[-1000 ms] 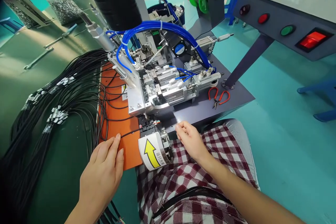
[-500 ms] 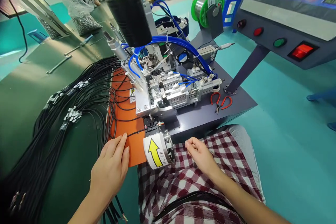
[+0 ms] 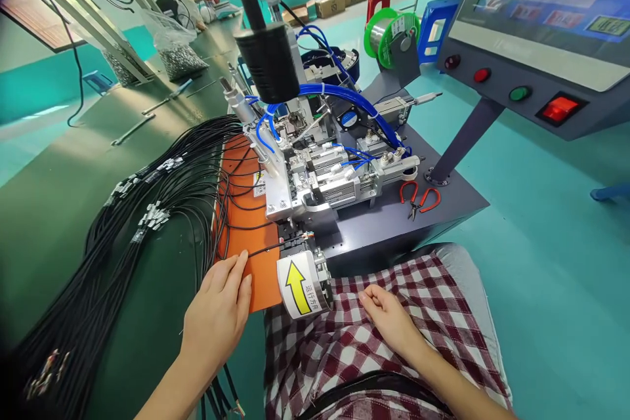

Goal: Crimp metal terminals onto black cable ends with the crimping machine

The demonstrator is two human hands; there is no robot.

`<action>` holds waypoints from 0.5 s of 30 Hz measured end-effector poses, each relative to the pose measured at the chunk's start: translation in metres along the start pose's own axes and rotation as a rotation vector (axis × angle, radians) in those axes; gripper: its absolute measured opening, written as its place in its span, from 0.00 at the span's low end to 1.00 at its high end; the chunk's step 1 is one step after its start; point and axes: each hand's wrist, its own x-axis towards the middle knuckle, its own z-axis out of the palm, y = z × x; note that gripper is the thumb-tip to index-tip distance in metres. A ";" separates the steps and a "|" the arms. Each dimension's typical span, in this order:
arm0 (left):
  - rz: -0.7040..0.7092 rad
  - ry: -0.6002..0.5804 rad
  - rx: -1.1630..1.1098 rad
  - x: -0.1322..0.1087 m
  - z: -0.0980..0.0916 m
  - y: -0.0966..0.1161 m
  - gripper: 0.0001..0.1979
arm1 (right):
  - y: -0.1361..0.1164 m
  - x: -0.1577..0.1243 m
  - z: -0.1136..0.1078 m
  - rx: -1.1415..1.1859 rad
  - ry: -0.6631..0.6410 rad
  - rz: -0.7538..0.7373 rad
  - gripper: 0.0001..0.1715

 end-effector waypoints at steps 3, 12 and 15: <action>-0.030 -0.004 -0.016 -0.002 -0.002 0.001 0.19 | -0.001 -0.001 0.001 -0.003 0.004 -0.002 0.21; -0.114 -0.110 -0.122 0.034 0.007 -0.018 0.21 | 0.007 -0.004 0.001 -0.014 -0.028 -0.024 0.25; -0.125 -0.126 -0.133 0.046 0.010 -0.025 0.21 | 0.010 -0.005 0.002 -0.022 -0.055 -0.037 0.28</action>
